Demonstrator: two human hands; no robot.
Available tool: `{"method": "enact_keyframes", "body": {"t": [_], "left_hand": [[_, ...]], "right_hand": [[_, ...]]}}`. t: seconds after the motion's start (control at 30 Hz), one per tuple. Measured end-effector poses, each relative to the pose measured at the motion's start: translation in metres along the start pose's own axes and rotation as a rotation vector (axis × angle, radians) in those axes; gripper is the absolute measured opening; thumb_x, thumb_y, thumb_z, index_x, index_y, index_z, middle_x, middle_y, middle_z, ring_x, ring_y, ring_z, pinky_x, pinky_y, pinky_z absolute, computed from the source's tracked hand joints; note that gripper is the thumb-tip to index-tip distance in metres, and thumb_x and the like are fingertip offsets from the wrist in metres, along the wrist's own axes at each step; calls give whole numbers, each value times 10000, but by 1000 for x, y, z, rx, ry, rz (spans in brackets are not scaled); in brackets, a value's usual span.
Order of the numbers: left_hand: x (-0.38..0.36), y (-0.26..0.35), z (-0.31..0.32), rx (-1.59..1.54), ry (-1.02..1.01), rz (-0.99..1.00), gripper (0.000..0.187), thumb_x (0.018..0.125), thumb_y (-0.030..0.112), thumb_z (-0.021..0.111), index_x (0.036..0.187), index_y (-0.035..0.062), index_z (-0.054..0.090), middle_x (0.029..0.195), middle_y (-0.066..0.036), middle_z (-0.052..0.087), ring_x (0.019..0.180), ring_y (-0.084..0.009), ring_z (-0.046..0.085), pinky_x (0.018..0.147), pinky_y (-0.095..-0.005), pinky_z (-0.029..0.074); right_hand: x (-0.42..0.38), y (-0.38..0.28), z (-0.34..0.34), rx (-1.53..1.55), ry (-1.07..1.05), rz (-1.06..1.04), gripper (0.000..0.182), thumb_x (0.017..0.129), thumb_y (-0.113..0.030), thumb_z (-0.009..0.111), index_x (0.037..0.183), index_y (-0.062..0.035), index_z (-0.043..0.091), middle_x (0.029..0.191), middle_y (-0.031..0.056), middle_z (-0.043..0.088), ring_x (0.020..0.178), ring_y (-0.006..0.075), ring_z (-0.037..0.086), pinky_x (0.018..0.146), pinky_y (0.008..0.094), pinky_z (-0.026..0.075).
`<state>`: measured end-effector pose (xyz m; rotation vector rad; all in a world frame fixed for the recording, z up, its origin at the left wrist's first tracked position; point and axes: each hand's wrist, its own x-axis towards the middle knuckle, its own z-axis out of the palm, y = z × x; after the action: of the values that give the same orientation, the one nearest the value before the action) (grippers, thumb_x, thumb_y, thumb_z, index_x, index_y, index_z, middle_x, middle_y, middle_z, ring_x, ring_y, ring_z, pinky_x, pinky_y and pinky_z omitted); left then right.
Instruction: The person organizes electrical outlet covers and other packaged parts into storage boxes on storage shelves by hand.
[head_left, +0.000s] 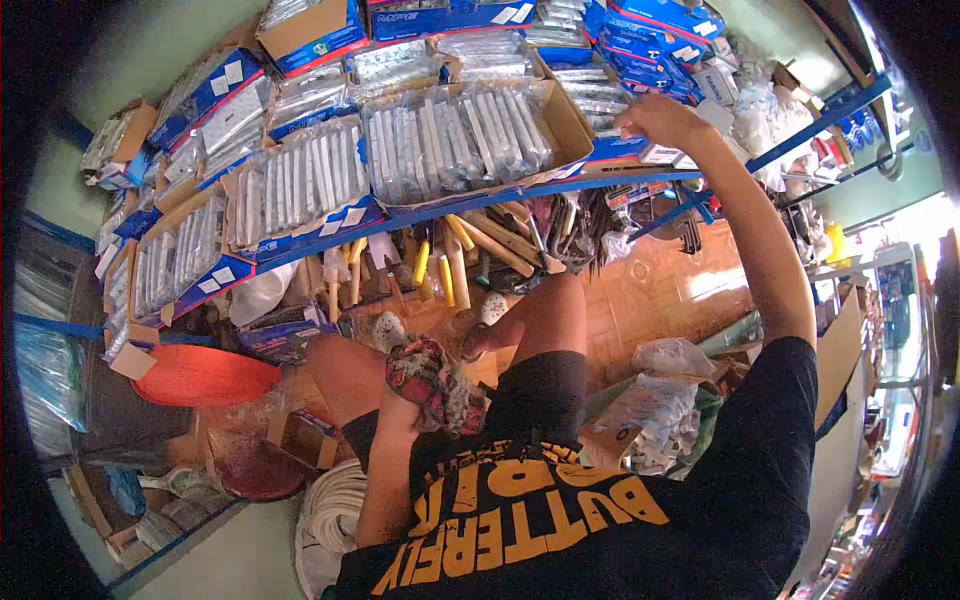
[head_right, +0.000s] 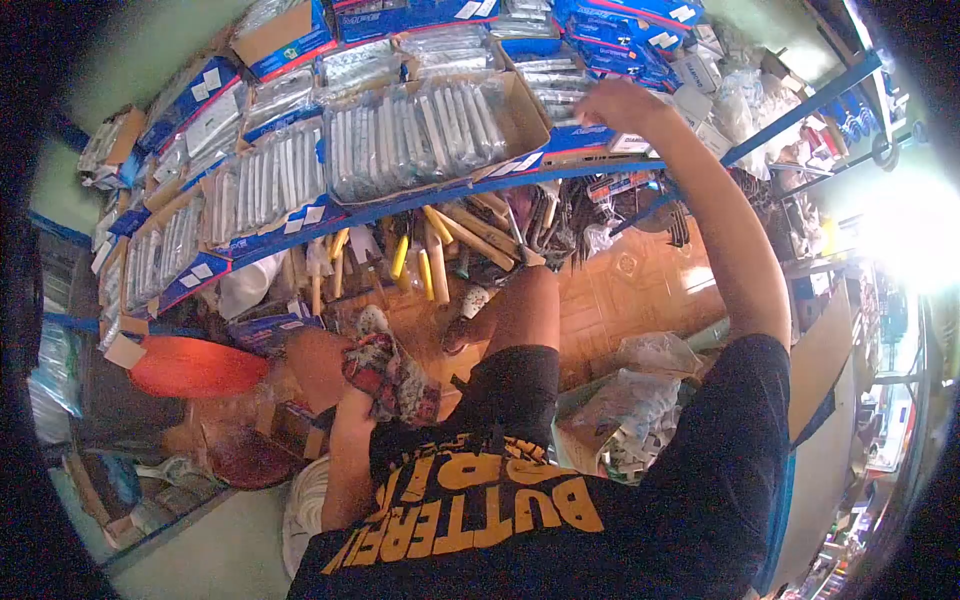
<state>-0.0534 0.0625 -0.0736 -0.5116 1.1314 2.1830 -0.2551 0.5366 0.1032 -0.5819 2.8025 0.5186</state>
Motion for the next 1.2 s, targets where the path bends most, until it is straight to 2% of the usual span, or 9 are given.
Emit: {"method": "enact_keyframes", "body": {"t": [0.23, 0.3, 0.37, 0.47, 0.53, 0.8, 1.0, 1.07, 1.2], "left_hand": [[2, -11, -18, 82, -1, 14, 293, 898, 175, 593, 1167, 68, 546, 1033, -39, 600, 909, -165, 606, 746, -324, 518], [1, -11, -17, 71, -8, 44, 295, 898, 178, 592, 1168, 68, 546, 1028, -39, 603, 910, -165, 606, 745, -323, 518], [3, -13, -21, 54, -7, 79, 296, 899, 182, 591, 1169, 69, 545, 1023, -40, 605, 910, -165, 607, 744, -323, 518], [12, -17, -38, 45, -23, 19, 264, 906, 182, 576, 1145, 71, 558, 996, -36, 604, 889, -166, 607, 729, -320, 516], [13, -14, -41, 64, -169, 87, 231, 911, 180, 562, 1114, 72, 570, 965, -33, 601, 853, -167, 609, 706, -319, 514], [7, -12, -47, -56, -24, -3, 228, 904, 176, 568, 1104, 64, 574, 968, -33, 602, 848, -168, 613, 706, -320, 514], [6, -11, -45, 6, 17, 6, 239, 901, 164, 572, 1118, 63, 571, 998, -39, 607, 892, -170, 613, 746, -328, 520], [11, -14, -50, 61, -38, -2, 242, 899, 162, 576, 1119, 62, 571, 1002, -40, 607, 900, -166, 612, 753, -327, 520], [26, -29, -69, -46, -122, -5, 237, 899, 151, 579, 1118, 61, 571, 1004, -40, 605, 901, -165, 607, 741, -325, 519]], "right_hand": [[-13, 4, 30, 416, 167, 251, 416, 935, -425, 469, 1052, -59, 630, 1027, 202, 633, 944, 390, 588, 817, 435, 463], [-5, 3, 7, 192, 30, 220, 365, 911, -389, 522, 1029, -63, 635, 1041, 183, 638, 963, 383, 585, 826, 425, 471], [-1, 5, 11, 325, 184, 246, 244, 845, -289, 623, 986, -92, 653, 1008, 135, 642, 959, 361, 587, 822, 422, 476], [11, 3, 17, -10, 310, 64, 225, 721, -157, 718, 938, -139, 661, 1015, 89, 595, 932, 320, 607, 800, 433, 481], [17, 6, 18, -7, 265, 75, 218, 718, -151, 718, 924, -129, 648, 1018, 91, 595, 933, 322, 605, 806, 435, 480], [20, 36, 30, 139, 239, 21, 233, 714, -87, 700, 903, -89, 564, 972, 122, 597, 905, 346, 592, 765, 438, 460], [14, 43, 25, 264, 284, -49, 189, 848, -107, 589, 1008, -100, 488, 923, 159, 617, 885, 392, 593, 714, 476, 449], [6, 36, 10, 318, 61, 156, 220, 899, -112, 533, 1098, -118, 440, 994, 174, 600, 939, 396, 572, 752, 472, 432], [-4, 49, 6, 375, 165, 135, 274, 973, -185, 451, 1223, -74, 426, 1116, 198, 559, 1040, 330, 542, 908, 408, 404]]}}
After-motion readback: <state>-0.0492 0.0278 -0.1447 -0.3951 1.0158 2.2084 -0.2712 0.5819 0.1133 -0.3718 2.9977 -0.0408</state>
